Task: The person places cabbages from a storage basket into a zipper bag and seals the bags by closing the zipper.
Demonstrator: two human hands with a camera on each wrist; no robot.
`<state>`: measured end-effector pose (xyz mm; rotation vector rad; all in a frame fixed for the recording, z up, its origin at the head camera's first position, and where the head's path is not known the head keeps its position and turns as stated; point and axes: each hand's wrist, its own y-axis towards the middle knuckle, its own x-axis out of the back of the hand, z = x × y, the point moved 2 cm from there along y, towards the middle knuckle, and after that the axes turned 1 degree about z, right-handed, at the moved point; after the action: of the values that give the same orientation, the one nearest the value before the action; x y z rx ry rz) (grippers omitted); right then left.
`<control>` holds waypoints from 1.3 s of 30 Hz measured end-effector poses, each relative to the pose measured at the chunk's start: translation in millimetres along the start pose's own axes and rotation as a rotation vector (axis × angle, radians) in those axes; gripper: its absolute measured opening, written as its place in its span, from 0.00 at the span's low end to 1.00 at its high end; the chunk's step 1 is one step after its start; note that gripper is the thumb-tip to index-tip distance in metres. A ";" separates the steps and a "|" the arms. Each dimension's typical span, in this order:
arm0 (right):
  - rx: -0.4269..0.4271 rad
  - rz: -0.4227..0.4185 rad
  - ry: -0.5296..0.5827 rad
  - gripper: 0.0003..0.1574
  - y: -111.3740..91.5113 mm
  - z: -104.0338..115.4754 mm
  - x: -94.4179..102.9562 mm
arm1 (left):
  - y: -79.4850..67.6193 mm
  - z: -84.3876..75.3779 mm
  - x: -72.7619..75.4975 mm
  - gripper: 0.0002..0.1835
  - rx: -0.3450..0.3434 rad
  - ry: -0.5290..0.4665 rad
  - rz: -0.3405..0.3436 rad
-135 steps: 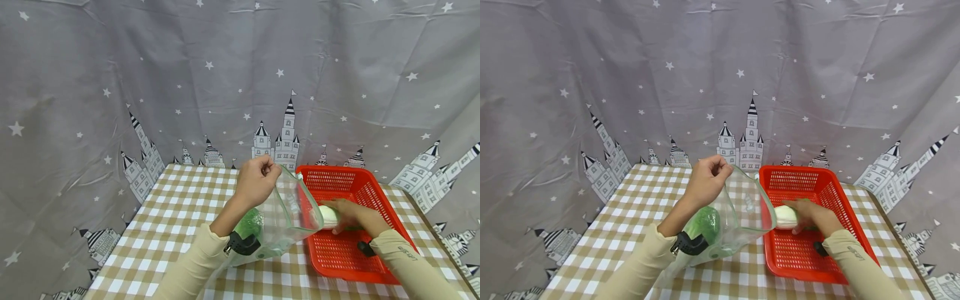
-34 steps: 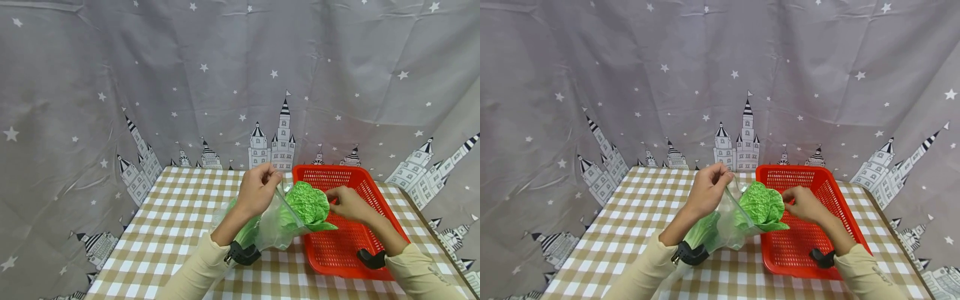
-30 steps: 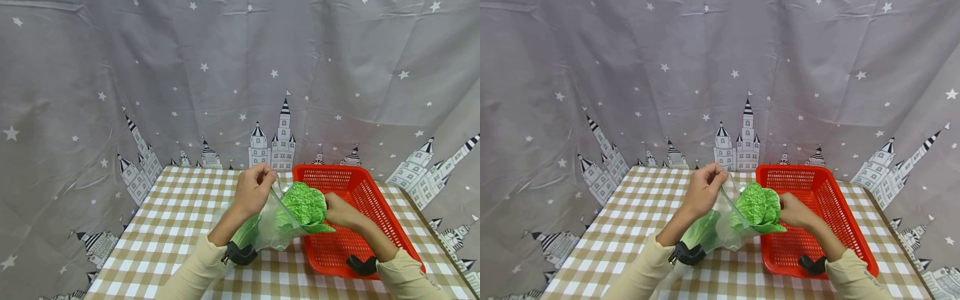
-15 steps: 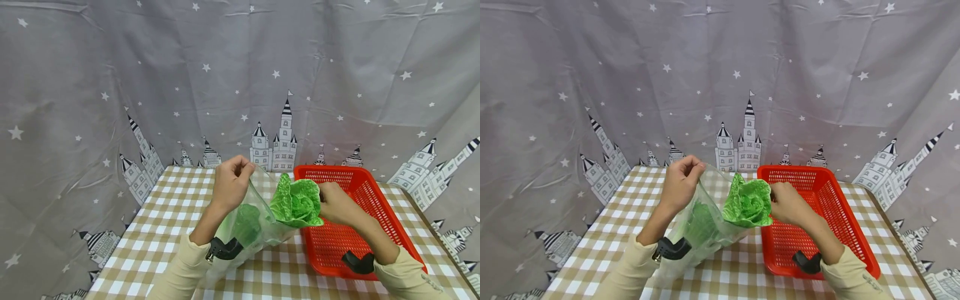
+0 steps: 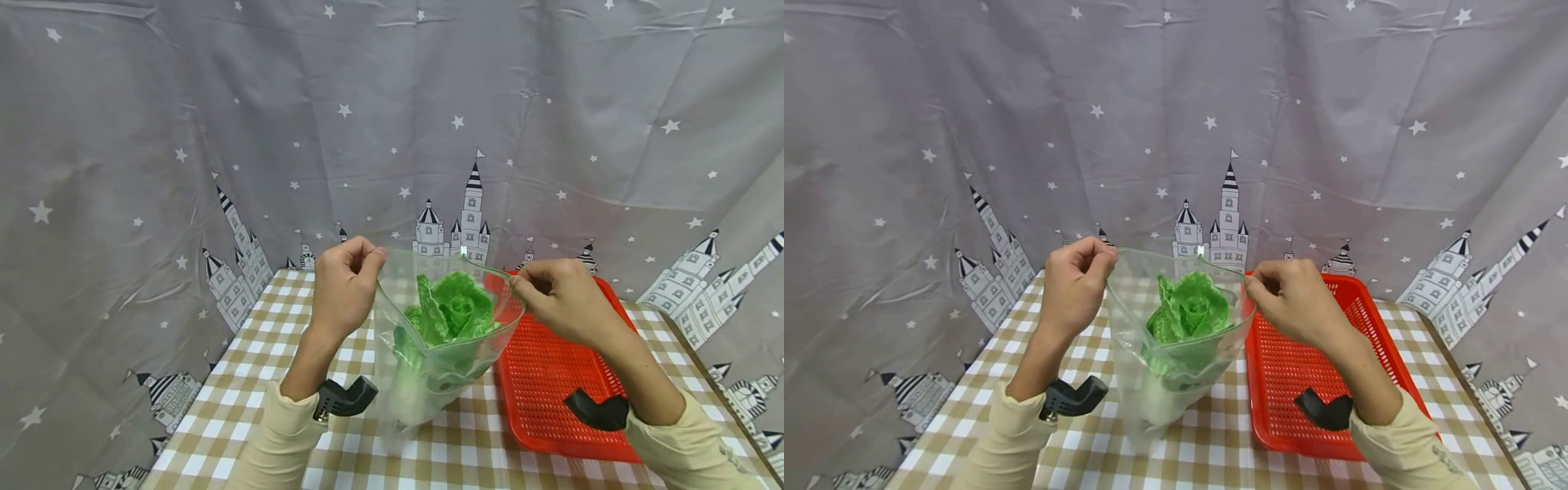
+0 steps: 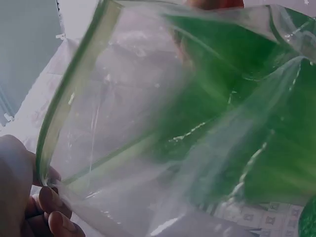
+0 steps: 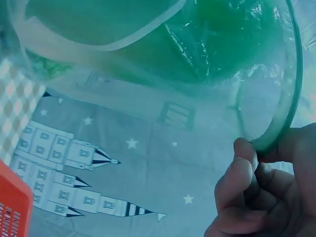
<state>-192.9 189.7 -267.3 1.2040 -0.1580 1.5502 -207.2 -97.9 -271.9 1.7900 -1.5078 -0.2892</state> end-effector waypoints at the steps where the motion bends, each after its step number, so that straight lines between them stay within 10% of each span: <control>1: 0.002 -0.008 -0.006 0.22 0.6 1.0 1.0 | 0.2 -0.1 0.8 0.14 -0.003 -0.004 0.001; 6: 0.019 -0.029 -0.022 0.24 3.5 1.7 2.9 | -2.7 -2.4 4.3 0.14 0.015 -0.042 0.035; 13: 0.147 -0.006 0.026 0.17 7.2 0.4 -2.4 | -8.6 -3.7 17.6 0.14 -0.033 -0.215 0.322; 16: 0.196 0.015 0.055 0.14 9.0 0.5 -6.8 | 2.8 10.5 17.6 0.11 -0.028 -0.338 0.340; 19: 0.203 0.041 0.075 0.13 10.5 0.3 -9.9 | 20.6 27.3 5.2 0.10 0.042 -0.412 0.379; 25: 0.201 0.094 0.079 0.12 12.6 1.0 -10.7 | 48.9 51.9 -45.6 0.25 0.264 -0.505 0.786; 28: 0.210 0.106 0.097 0.11 13.6 1.7 -10.5 | 56.0 57.7 -66.6 0.24 0.337 -0.630 0.880; 34: 0.135 0.087 0.127 0.09 8.1 -1.1 -11.8 | 58.9 58.2 -77.3 0.10 0.341 -0.684 0.699; 39: 0.070 -0.090 0.102 0.14 -13.3 3.5 -18.8 | 56.2 59.3 -73.3 0.12 0.369 -0.661 0.504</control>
<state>-182.7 180.2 -286.0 1.1674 0.0172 1.5450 -305.3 -55.2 -296.2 1.5720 -2.5582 -0.3871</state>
